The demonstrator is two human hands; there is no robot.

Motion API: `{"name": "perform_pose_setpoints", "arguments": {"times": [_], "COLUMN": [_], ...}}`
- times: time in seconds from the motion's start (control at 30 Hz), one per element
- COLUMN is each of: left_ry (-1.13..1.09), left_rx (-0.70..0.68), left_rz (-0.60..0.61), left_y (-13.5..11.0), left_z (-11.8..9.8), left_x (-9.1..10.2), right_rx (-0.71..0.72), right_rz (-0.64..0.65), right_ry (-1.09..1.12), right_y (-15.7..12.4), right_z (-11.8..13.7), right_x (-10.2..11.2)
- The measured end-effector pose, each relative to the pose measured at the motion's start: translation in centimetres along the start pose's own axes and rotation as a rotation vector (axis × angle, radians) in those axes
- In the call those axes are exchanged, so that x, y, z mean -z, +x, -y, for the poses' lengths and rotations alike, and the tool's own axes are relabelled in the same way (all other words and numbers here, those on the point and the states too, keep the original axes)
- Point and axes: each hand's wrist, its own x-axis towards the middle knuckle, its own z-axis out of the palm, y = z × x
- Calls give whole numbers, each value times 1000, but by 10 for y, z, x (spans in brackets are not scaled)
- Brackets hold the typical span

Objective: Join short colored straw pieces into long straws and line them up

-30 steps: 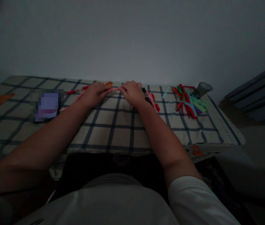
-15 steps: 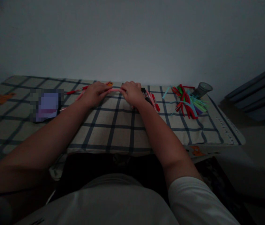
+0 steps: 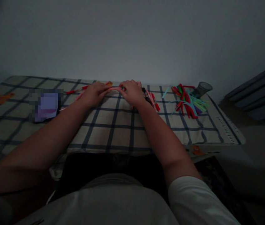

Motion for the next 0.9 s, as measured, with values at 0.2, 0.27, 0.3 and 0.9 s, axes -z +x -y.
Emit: {"name": "perform_pose_setpoints", "arguments": {"times": [0.2,0.27,0.3,0.9], "left_ry": [9,11,14,-53], "left_rx": [13,16,19,14], "left_rz": [30,36,38,-20], "left_y": [0,0,0,-2], "left_z": [-7,-10,-10,-5], "left_x": [4,6,6,5], "right_rx": [15,17,17,52], "right_rz": [3,10,14,93], "right_ry": [37,40,42,43], "right_y": [0,0,0,3], "right_z": [-1,-2,-2,-8], "right_x": [1,1,1,-7]}}
